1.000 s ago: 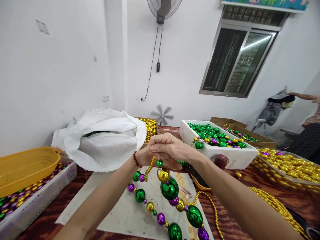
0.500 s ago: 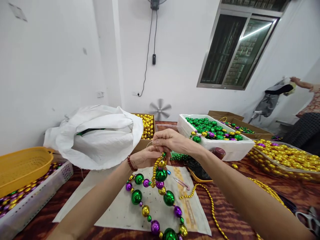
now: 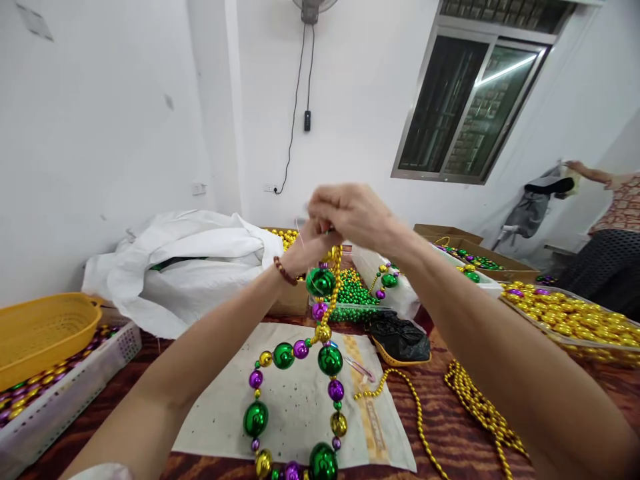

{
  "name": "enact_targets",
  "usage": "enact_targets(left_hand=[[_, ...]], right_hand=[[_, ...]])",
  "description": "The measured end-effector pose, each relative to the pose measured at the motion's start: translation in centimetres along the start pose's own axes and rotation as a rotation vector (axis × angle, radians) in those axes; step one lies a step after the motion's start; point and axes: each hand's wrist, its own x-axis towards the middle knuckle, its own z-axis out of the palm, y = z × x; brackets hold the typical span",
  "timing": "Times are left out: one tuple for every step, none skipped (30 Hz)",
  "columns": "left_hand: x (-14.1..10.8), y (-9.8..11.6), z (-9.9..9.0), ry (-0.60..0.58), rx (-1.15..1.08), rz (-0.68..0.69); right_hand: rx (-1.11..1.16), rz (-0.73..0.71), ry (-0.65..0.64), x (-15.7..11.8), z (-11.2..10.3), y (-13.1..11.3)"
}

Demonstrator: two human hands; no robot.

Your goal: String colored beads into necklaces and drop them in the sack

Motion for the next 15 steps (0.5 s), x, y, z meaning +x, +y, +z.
enact_targets(left_hand=[[1.5, 0.9, -0.2, -0.054, -0.028, 0.023], [2.9, 1.9, -0.3, -0.095, -0.033, 0.040], [4.3, 3.0, -0.6, -0.120, 0.003, 0.062], [5.6, 4.2, -0.8, -0.115, 0.070, 0.091], [6.8, 5.5, -1.1, -0.088, 0.152, 0.132], [7.7, 6.8, -1.4, -0.063, 0.239, 0.181], [8.4, 8.0, -1.7, -0.056, 0.316, 0.225], [8.9, 9.3, -2.0, -0.073, 0.377, 0.257], [9.1, 10.4, -2.3, -0.113, 0.424, 0.271], [9.0, 11.4, -2.5, -0.158, 0.459, 0.272], [8.8, 12.3, -2.7, -0.190, 0.488, 0.263], [8.3, 13.1, -2.8, -0.205, 0.517, 0.248], [7.8, 13.7, -2.9, -0.191, 0.545, 0.225], [7.3, 14.2, -3.0, -0.132, 0.552, 0.188], [6.8, 14.6, -3.1, -0.061, 0.546, 0.136]], right_hand=[[0.010, -0.021, 0.052, 1.0, -0.8, -0.5], [0.023, -0.043, 0.107, 2.0, -1.7, -0.9], [0.044, -0.068, 0.163, 2.9, -2.5, -1.2], [0.068, -0.098, 0.218, 3.8, -3.2, -1.5], [0.094, -0.125, 0.262, 4.7, -3.9, -1.8], [0.119, -0.147, 0.301, 5.5, -4.6, -2.0], [0.142, -0.168, 0.332, 6.1, -5.1, -2.1], [0.160, -0.185, 0.349, 6.7, -5.6, -2.3], [0.172, -0.196, 0.356, 7.2, -5.9, -2.5], [0.177, -0.202, 0.353, 7.7, -6.1, -2.6], [0.181, -0.205, 0.354, 8.1, -6.2, -2.8], [0.187, -0.212, 0.357, 8.4, -6.3, -3.0], [0.194, -0.213, 0.355, 8.7, -6.2, -3.1], [0.205, -0.213, 0.359, 9.0, -6.1, -3.2], [0.217, -0.215, 0.366, 9.3, -5.9, -3.2]])
